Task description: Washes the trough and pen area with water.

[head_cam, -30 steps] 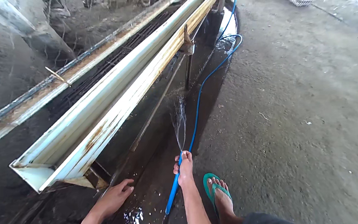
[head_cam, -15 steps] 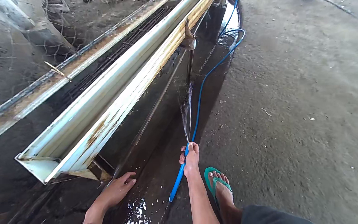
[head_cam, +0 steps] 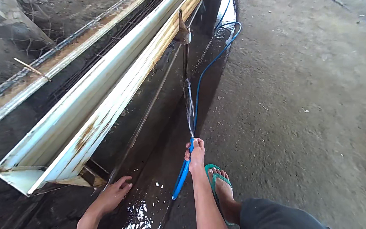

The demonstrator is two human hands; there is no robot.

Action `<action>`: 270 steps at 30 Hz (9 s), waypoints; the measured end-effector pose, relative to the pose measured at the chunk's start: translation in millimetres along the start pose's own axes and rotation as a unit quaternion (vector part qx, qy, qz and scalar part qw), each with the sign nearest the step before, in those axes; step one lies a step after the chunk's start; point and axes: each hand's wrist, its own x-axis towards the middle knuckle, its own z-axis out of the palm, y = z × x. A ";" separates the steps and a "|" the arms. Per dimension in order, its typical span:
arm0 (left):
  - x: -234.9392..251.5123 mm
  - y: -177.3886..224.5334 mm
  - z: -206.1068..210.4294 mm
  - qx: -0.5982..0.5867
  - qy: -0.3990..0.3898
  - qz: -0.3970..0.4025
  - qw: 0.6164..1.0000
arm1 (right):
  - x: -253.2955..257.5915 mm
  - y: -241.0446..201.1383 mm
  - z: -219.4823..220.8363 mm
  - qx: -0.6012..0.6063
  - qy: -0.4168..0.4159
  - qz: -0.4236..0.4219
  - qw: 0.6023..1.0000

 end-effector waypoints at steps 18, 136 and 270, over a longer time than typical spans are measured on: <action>-3.0 -6.3 1.1 -0.001 0.006 0.000 1.000 | 0.0 -9.4 -1.2 0.029 -0.002 -0.026 0.999; -21.8 -8.8 -3.6 -0.010 0.022 -0.011 1.000 | -10.2 44.4 20.1 -0.076 -0.036 0.092 0.992; -5.0 -3.8 0.0 0.005 0.006 -0.006 1.000 | -5.1 -31.8 -3.0 0.060 0.009 -0.074 0.995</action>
